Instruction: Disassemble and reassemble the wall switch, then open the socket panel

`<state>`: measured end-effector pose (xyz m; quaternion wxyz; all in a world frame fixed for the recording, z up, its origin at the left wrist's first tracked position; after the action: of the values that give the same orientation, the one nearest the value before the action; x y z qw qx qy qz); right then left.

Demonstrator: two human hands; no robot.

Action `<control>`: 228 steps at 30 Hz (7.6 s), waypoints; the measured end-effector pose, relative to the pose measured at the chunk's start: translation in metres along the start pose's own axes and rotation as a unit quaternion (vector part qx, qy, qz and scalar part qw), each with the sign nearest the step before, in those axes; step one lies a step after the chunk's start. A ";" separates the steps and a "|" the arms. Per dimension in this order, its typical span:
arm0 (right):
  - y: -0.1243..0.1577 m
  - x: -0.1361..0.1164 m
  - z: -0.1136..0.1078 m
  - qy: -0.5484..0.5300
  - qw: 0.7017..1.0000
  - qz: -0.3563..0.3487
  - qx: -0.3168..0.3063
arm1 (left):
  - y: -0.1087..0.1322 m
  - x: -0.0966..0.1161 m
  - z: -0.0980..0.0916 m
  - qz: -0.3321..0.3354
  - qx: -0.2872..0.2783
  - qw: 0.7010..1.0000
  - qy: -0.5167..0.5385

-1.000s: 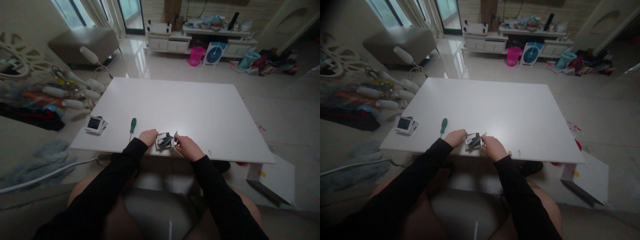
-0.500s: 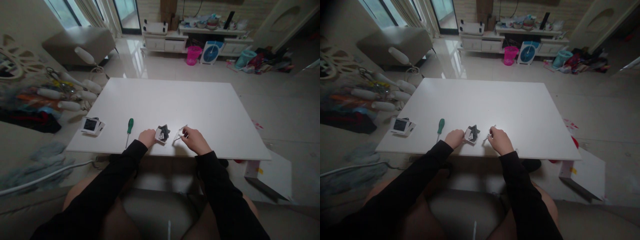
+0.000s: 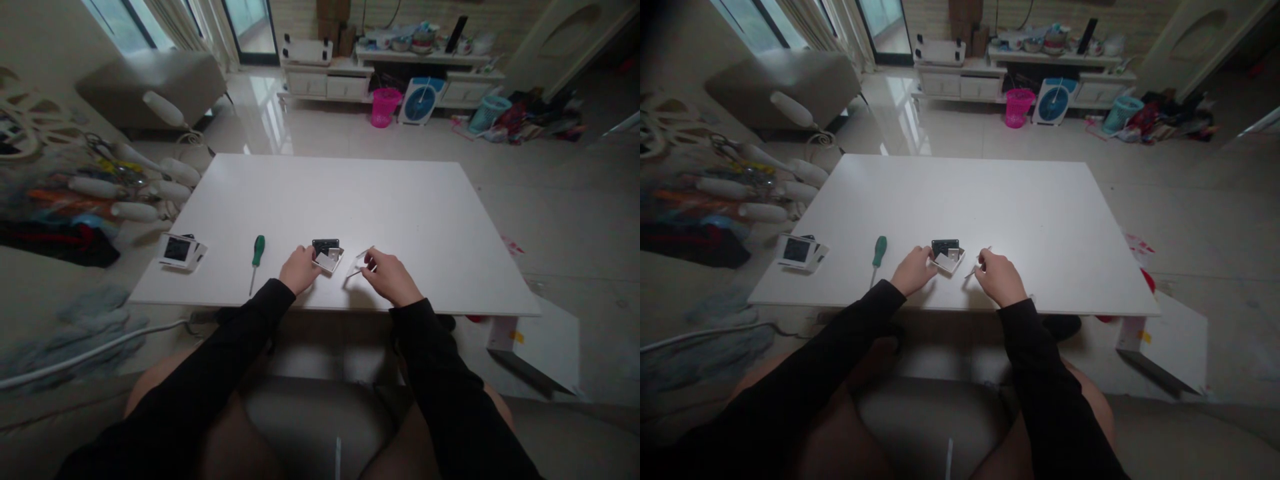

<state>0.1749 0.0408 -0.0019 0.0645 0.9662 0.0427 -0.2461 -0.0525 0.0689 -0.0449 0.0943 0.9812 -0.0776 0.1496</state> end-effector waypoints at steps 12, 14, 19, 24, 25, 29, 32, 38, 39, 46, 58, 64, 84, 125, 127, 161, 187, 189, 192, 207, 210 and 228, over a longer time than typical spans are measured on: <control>-0.004 0.032 -0.002 0.067 0.996 0.042 -0.032 | 0.005 -0.002 0.015 0.048 -0.097 0.994 -0.035; -0.004 0.043 -0.002 0.081 0.995 0.052 -0.037 | 0.011 0.003 0.015 0.055 -0.104 0.992 -0.042; -0.003 0.078 -0.004 0.079 0.994 0.061 -0.046 | 0.025 0.015 0.018 0.077 -0.122 0.988 -0.051; -0.003 0.104 -0.001 0.061 0.994 0.071 -0.060 | 0.031 0.022 0.020 0.097 -0.136 0.984 -0.062; -0.003 0.106 0.001 0.061 0.994 0.072 -0.064 | 0.031 0.023 0.020 0.101 -0.139 0.983 -0.063; -0.003 0.107 0.014 0.061 0.991 0.077 -0.091 | 0.036 0.026 0.019 0.108 -0.149 0.980 -0.073; -0.002 0.102 0.022 0.091 0.987 0.080 -0.104 | 0.042 0.028 0.018 0.111 -0.156 0.978 -0.078; -0.001 0.087 0.022 0.137 0.982 0.095 -0.084 | 0.051 0.034 0.014 0.111 -0.182 0.974 -0.073; -0.001 0.082 0.022 0.129 0.986 0.082 -0.073 | 0.051 0.034 0.013 0.109 -0.185 0.974 -0.071; -0.001 0.040 0.033 0.048 0.997 -0.033 -0.052 | 0.037 0.023 -0.005 0.065 -0.136 0.988 -0.019; 0.006 -0.009 0.059 -0.018 0.985 -0.160 -0.063 | 0.028 0.022 -0.008 0.052 -0.076 0.996 0.022; -0.004 -0.019 0.066 -0.018 0.989 -0.146 -0.011 | 0.027 0.026 -0.012 0.059 -0.066 0.996 0.027; -0.019 -0.017 0.074 0.014 0.990 -0.134 -0.044 | 0.028 0.022 -0.028 0.052 -0.046 0.996 0.050; -0.013 0.082 0.049 0.093 0.995 -0.023 -0.014 | 0.026 0.022 -0.033 0.050 -0.064 0.995 0.055; -0.012 0.081 0.047 0.103 0.994 -0.016 -0.019 | 0.025 0.021 -0.032 0.052 -0.063 0.995 0.053; 0.002 0.040 0.023 0.075 0.997 -0.006 0.003 | 0.007 0.018 -0.010 0.045 -0.084 0.936 0.338; -0.003 0.022 0.043 -0.400 0.915 0.029 0.031 | 0.013 0.025 -0.029 0.002 -0.139 0.796 0.589; -0.002 0.020 0.042 -0.438 0.897 0.051 0.019 | 0.013 0.024 -0.025 -0.027 -0.130 0.781 0.611; 0.000 0.012 0.038 -0.475 0.877 0.065 0.012 | 0.012 0.023 -0.021 -0.062 -0.097 0.764 0.635; 0.016 -0.003 0.033 -0.513 0.851 0.095 0.063 | 0.017 0.027 -0.016 -0.089 -0.023 0.783 0.615; 0.015 -0.004 0.034 -0.502 0.857 0.089 0.075 | 0.018 0.028 -0.016 -0.096 -0.028 0.789 0.607; 0.016 -0.003 0.039 -0.501 0.857 0.098 0.072 | 0.021 0.031 -0.018 -0.108 -0.028 0.797 0.594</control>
<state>0.1557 0.0192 -0.0332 0.0312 0.7138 -0.1083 -0.6913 -0.0321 0.0480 -0.0150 0.1649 0.6985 0.0957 0.6897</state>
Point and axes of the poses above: each hand's wrist, its own y-axis away from the middle knuckle, its own z-axis out of the palm, x = y × z, the point moved 4 cm from there along -y, towards the middle knuckle, and after that the axes turned 2 degrees about -y, right-handed, at the moved point
